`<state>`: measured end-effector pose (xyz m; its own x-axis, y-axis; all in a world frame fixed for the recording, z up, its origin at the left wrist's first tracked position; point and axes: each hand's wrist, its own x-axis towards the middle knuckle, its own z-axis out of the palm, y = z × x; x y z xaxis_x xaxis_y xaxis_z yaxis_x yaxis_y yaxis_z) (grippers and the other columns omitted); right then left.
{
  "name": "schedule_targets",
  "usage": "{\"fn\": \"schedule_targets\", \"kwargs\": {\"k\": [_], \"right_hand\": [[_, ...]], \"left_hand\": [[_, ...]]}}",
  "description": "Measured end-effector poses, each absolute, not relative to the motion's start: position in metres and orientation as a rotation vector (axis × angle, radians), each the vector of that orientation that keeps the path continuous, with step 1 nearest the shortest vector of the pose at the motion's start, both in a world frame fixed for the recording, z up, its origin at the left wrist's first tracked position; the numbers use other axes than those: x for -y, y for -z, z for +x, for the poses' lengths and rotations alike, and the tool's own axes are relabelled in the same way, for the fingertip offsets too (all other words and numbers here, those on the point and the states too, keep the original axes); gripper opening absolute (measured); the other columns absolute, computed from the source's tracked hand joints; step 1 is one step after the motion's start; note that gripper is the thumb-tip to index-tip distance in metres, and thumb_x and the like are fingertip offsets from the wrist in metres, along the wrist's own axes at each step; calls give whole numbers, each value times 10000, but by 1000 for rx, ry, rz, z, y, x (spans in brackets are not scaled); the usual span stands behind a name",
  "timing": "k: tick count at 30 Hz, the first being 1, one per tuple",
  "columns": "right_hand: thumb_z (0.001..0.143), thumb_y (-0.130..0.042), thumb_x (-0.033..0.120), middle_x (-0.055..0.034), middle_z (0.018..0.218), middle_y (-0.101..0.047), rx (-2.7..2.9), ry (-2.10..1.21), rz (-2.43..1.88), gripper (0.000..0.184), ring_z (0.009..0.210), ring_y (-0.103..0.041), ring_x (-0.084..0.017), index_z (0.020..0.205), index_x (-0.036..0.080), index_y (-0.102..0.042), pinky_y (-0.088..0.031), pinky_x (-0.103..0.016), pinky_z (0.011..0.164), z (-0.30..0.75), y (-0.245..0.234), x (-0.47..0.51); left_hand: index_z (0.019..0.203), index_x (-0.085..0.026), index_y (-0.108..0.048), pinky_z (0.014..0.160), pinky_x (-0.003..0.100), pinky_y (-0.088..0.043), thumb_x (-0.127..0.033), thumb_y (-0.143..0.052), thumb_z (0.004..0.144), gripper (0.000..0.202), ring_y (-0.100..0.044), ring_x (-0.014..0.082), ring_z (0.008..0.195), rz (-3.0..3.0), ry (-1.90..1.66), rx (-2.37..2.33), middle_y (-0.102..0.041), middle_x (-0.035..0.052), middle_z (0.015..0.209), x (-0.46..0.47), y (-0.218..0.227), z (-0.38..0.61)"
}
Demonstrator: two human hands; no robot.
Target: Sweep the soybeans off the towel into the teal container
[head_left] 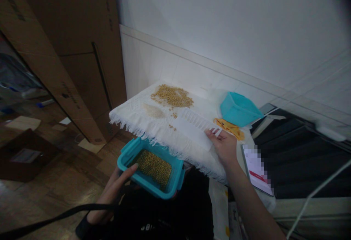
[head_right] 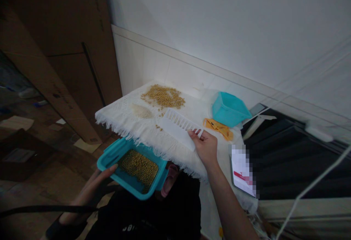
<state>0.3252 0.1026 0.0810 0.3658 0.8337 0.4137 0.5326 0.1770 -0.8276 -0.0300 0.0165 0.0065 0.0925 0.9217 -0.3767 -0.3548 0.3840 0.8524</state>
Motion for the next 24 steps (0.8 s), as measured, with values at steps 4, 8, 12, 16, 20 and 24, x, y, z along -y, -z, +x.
{"fn": "schedule_targets", "kwargs": {"k": [4,8,12,16,20,24], "right_hand": [[761,-844,679,-16,635,-708,1322,-324,-1471,463,612,-634,-213,713,222,-791,-516,-329,584,325,-82,-101],[754,-841,680,-11,608,-691,1338,-337,-1474,470,590,-620,-205,668,223,-769,-506,-322,571,321,-83,-100],[771,-823,658,-19,618,-709,1376,-309,-1479,449,601,-638,-211,658,226,-774,-505,-318,575,317,-86,-98],[782,-813,666,-28,648,-742,1410,-308,-1469,447,595,-650,-209,699,227,-803,-505,-309,560,316,-87,-95],[790,-816,635,-34,654,-761,1417,-300,-1473,417,583,-657,-210,728,223,-829,-501,-304,541,315,-86,-90],[798,-812,618,-42,683,-790,1433,-293,-1471,390,587,-693,-229,742,233,-844,-520,-310,532,309,-87,-82]], "left_hand": [[1484,-380,-683,1074,524,-645,-558,-826,868,656,-472,469,1569,672,-1069,-1105,-523,27,1729,-18,-7,-31],[1526,-378,-641,1056,539,-655,-603,-832,841,746,-483,480,1557,667,-1066,-1110,-474,34,1761,-18,-5,-31],[1475,-373,-685,998,518,-682,-598,-848,820,711,-501,483,1541,672,-1079,-1124,-538,29,1718,-18,-3,-31],[1438,-374,-721,986,488,-685,-586,-835,842,643,-523,455,1532,688,-1095,-1109,-539,19,1719,-17,-5,-31],[1533,-370,-633,1016,487,-668,-593,-815,864,728,-527,446,1533,659,-1064,-1097,-494,42,1752,-18,-9,-29],[1516,-361,-643,1046,515,-651,-605,-811,862,718,-513,449,1542,645,-1054,-1111,-498,45,1749,-18,-12,-28]]}}
